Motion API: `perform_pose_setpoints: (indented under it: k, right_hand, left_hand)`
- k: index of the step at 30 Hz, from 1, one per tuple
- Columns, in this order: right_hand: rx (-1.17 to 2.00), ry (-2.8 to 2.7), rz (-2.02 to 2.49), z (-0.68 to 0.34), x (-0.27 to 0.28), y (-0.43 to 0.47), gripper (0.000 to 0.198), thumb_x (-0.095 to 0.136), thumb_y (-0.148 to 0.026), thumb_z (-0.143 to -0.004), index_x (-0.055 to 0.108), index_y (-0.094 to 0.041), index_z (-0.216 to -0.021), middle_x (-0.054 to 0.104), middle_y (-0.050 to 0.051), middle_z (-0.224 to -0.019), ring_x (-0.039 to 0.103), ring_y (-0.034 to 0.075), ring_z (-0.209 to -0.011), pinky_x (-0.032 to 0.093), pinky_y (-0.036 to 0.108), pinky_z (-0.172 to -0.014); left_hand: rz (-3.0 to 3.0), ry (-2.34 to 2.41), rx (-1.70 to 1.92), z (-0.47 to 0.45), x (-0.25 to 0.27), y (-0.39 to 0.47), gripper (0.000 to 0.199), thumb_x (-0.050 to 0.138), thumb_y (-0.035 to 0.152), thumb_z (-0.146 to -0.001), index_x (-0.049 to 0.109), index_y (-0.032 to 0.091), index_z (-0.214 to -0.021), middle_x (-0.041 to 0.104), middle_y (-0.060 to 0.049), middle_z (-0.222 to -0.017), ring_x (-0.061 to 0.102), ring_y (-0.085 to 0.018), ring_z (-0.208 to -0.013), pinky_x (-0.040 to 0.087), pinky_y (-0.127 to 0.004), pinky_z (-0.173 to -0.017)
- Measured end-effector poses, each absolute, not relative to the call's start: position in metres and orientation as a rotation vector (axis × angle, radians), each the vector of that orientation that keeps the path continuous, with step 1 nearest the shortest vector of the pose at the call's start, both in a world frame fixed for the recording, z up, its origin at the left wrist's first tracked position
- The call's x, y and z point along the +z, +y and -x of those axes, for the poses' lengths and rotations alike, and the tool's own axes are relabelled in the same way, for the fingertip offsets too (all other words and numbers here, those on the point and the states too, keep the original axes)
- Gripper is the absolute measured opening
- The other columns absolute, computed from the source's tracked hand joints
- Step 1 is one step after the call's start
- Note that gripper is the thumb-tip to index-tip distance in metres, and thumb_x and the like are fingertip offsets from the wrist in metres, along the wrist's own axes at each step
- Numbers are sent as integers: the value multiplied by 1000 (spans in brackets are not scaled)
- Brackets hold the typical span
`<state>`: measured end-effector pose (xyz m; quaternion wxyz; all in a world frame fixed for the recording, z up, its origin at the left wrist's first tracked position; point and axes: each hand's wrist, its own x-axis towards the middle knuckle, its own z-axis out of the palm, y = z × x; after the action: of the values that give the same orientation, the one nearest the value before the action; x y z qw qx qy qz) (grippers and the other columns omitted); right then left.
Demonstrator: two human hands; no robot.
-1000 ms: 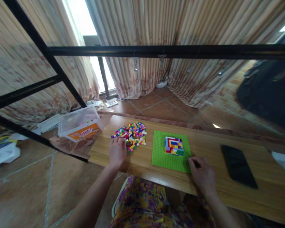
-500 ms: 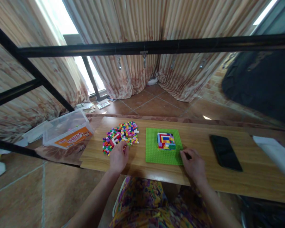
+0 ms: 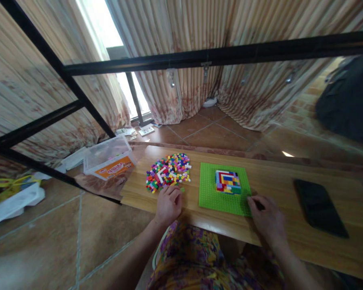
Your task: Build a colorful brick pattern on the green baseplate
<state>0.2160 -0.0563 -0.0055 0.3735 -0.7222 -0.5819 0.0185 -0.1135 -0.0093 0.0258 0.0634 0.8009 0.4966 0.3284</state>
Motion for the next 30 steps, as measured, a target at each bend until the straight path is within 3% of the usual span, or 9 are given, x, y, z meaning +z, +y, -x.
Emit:
perform_pose_setpoints:
  k: [10, 16, 30]
  right_hand:
    - [-2, -1494, 1852, -216, -4, -57, 37, 47, -50, -87, 65, -19, -76, 68, 9, -85, 63, 23, -78, 48, 33, -64]
    - [11, -1478, 1876, -215, -4, -56, 37, 47, -49, -86, 66, -19, -77, 68, 10, -86, 62, 23, -78, 48, 33, -64]
    - [33, -1487, 1862, -215, -4, -56, 38, 48, -51, -87, 65, -19, -76, 68, 10, -84, 62, 23, -78, 47, 33, -64]
  left_hand:
    - [-2301, 1740, 1085, 140, 29, -6, 13, 55, 16, -85, 64, 21, -92, 67, -7, -100, 59, -22, -99, 49, -39, -90]
    - [-2279, 1789, 1000, 158, 28, -22, 26, 56, 13, -81, 62, 21, -104, 66, -7, -103, 59, -24, -101, 49, -40, -92]
    - [-2394, 1842, 829, 155, 20, -12, 16, 51, 22, -90, 67, 20, -90, 68, -6, -86, 60, -22, -84, 49, -38, -79]
